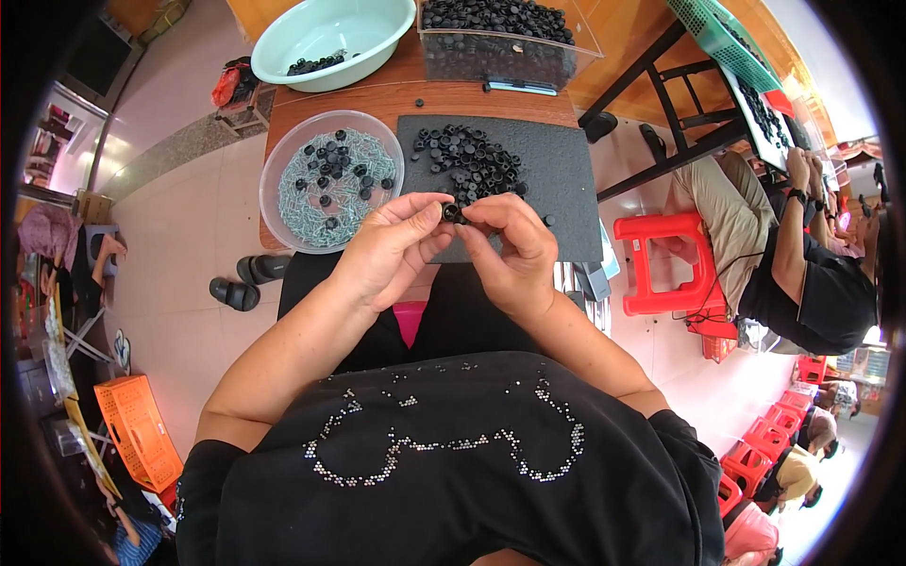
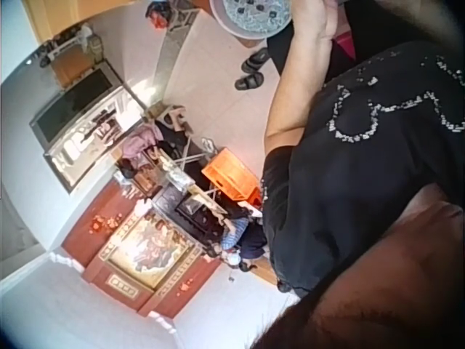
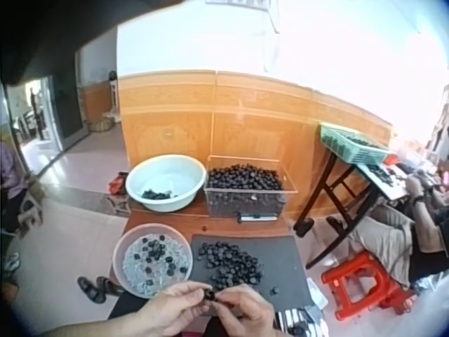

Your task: The person sorts small black plastic manufacturing components by hand, moving them from a pile into a clear plastic bowl.

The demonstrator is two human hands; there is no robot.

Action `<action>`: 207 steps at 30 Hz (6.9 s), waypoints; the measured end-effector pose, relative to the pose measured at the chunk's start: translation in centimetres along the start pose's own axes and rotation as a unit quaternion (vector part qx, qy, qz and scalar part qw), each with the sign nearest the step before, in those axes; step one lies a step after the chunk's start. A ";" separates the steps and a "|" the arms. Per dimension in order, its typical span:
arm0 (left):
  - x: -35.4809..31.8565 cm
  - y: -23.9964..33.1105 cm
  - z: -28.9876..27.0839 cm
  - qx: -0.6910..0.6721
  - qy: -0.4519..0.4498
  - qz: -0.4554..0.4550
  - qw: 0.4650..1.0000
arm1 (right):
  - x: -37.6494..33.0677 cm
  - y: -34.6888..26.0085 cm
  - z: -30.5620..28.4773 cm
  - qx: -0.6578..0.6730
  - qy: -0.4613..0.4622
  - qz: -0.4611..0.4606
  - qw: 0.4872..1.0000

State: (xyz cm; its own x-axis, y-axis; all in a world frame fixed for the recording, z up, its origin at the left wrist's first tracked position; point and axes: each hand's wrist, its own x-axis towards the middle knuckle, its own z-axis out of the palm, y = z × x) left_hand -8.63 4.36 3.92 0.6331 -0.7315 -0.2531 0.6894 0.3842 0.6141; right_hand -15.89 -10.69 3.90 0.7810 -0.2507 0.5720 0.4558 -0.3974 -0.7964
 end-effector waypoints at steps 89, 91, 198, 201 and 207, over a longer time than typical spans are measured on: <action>-1.2 -2.6 -6.8 0.395 0.065 -0.029 0.916 | 6.9 14.2 3.4 -0.402 -0.162 0.042 0.900; -1.0 -2.6 -6.8 0.334 0.077 -0.036 0.939 | 7.0 14.2 3.5 -0.393 -0.151 0.036 0.906; 5.9 -2.8 -4.7 0.528 0.138 0.034 0.837 | -0.4 7.3 -0.9 0.008 -0.014 0.301 0.953; 8.2 -2.9 -4.5 0.754 0.105 0.225 0.608 | 0.4 7.5 -1.9 0.095 0.064 0.341 0.933; 9.8 -2.6 -3.6 0.864 0.087 0.047 0.494 | 0.6 7.3 -2.1 0.110 0.061 0.345 0.930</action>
State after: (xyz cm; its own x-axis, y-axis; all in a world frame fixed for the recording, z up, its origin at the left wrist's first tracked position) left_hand -2.92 -1.78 -2.89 0.7585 -0.6383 -0.1310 -0.5794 -0.7527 0.3127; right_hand -12.98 -15.63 -1.13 0.8721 -0.4825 -0.0819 -0.0483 0.0817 -0.9955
